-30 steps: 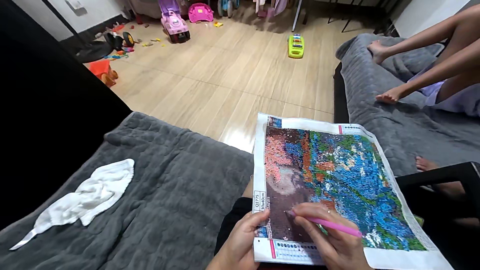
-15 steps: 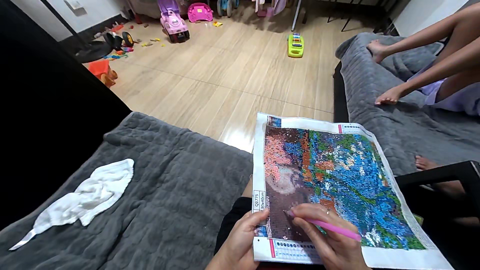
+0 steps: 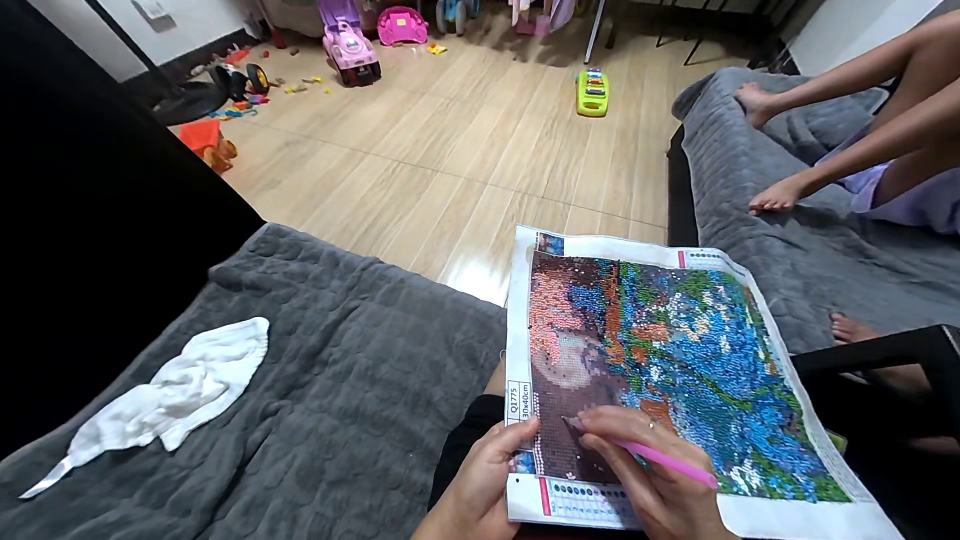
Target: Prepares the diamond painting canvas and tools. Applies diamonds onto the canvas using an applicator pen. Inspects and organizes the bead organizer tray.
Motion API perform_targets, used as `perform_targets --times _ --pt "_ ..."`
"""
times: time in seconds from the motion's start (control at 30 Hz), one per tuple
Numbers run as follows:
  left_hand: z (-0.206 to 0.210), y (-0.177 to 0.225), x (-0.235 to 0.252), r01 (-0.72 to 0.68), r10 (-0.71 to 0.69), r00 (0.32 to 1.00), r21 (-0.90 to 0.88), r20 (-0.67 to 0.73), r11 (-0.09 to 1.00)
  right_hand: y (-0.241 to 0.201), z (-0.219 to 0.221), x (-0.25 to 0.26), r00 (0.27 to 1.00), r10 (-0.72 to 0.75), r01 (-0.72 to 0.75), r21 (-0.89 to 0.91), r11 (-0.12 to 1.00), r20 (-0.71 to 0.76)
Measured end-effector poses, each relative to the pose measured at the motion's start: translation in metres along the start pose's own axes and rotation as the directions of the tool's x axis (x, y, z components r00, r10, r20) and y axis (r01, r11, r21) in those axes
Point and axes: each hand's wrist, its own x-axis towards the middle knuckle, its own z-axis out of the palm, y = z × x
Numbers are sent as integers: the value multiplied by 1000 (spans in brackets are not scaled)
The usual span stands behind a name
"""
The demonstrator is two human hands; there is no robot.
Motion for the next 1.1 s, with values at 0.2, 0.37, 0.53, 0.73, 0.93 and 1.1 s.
perform_targets --times 0.2,0.37,0.53,0.73,0.93,1.1 --pt "1 -1 -1 -5 5 1000 12 -11 1000 1 4 6 1000 -1 1 1 1000 11" --pt "1 -1 -1 -13 13 1000 10 -9 1000 3 8 12 999 39 -40 55 998 14" --pt "2 0 -1 -14 14 1000 15 -5 1000 4 11 16 996 92 -93 107 990 13" --pt "2 0 -2 -15 15 1000 9 -5 1000 5 15 21 989 148 -146 182 973 0" --pt "3 1 -2 -15 15 1000 5 -13 1000 5 16 26 981 193 -189 217 958 5" --pt "2 1 -2 -15 16 1000 13 -5 1000 6 16 31 979 202 -204 225 953 30"
